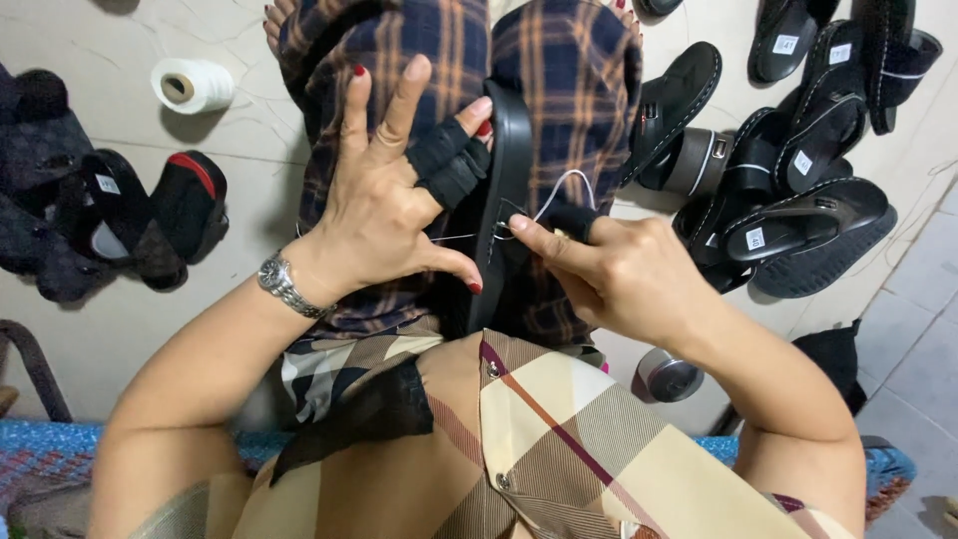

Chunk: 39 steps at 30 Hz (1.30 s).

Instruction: The person sits on the floor and sews a black sandal using a needle and white thread. They repeatedly push the needle through the sandal strap and pull the thread tight to secure the stitching. The person also picks up and handles other sandals from the surrounding floor area.

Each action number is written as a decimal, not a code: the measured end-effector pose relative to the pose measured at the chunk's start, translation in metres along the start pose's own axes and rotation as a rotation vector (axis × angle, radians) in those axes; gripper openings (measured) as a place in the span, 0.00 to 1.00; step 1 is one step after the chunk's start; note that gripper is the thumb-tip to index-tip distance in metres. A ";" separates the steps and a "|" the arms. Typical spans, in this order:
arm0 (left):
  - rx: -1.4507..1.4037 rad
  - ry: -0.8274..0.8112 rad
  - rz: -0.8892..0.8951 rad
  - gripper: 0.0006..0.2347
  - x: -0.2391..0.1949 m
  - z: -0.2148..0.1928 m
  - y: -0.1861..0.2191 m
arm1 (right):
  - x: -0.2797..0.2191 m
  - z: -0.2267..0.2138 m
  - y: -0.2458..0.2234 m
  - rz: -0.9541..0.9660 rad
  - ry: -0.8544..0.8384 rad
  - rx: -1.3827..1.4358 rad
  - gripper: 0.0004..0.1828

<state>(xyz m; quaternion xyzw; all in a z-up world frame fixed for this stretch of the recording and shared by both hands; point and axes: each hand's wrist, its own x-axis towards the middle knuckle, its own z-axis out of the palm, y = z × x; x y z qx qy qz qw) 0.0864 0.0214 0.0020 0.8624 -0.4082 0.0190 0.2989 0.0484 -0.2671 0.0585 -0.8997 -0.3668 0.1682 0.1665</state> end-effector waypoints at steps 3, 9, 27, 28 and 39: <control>-0.001 0.021 0.015 0.53 -0.004 0.004 -0.005 | 0.005 0.013 -0.003 -0.009 0.102 0.071 0.25; 0.061 0.104 -0.122 0.49 -0.020 0.010 0.016 | 0.010 0.004 -0.010 0.029 0.198 0.028 0.13; -1.164 -0.009 -0.873 0.07 -0.032 -0.053 0.063 | 0.008 0.025 -0.010 -0.025 0.344 -0.241 0.09; -0.995 -0.021 -0.973 0.09 -0.033 -0.076 0.056 | 0.008 0.026 -0.012 0.000 0.331 -0.253 0.10; -0.257 0.246 -0.410 0.04 -0.048 0.011 0.055 | 0.007 0.025 -0.012 0.033 0.317 -0.346 0.10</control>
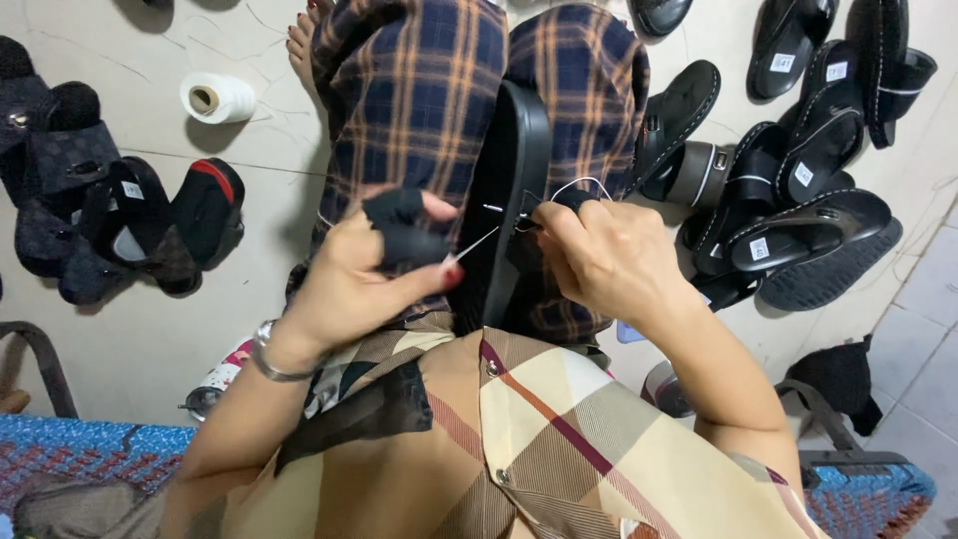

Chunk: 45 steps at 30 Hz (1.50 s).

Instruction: The person sits on the floor and sews a black sandal using a needle and white thread. They repeatedly push the needle through the sandal strap and pull the thread tight to secure the stitching. The person also picks up and handles other sandals from the surrounding floor area.

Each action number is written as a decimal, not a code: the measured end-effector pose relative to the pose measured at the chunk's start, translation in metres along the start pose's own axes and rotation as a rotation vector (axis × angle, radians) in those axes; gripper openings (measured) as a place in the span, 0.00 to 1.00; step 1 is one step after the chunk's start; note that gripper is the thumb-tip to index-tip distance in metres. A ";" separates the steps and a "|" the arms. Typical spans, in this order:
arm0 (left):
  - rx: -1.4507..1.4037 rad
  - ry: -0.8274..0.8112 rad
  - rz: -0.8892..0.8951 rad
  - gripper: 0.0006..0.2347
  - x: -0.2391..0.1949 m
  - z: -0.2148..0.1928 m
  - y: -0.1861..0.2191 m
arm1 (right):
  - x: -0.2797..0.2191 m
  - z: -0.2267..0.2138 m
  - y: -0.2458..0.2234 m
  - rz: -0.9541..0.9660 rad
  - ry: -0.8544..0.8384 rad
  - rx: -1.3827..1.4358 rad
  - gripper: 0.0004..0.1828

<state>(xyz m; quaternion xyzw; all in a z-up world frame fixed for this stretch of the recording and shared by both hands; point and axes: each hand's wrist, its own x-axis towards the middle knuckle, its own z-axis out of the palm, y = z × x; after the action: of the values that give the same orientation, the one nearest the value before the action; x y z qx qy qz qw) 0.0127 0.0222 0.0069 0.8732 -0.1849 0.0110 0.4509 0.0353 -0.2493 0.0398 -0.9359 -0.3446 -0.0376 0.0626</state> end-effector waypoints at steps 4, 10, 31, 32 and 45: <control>-1.133 -0.168 -0.468 0.09 0.000 0.000 0.016 | 0.000 0.007 0.006 -0.057 0.058 0.059 0.11; -0.821 -0.162 -0.732 0.10 0.012 0.015 0.021 | 0.006 0.001 0.009 -0.103 0.074 0.056 0.09; -0.030 -0.023 -0.254 0.33 0.018 0.018 0.040 | -0.019 0.032 -0.009 0.550 0.288 1.895 0.18; -0.032 -0.028 -0.264 0.33 0.019 0.018 0.042 | -0.022 0.022 0.004 0.559 0.281 1.900 0.18; -0.348 0.173 -0.301 0.15 -0.004 0.019 0.011 | -0.020 0.028 0.014 0.026 0.208 -0.012 0.15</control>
<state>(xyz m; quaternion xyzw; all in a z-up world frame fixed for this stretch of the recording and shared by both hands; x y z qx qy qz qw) 0.0028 0.0026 0.0042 0.7960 -0.0126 -0.0135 0.6051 0.0302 -0.2684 0.0088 -0.9316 -0.3240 -0.1359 0.0928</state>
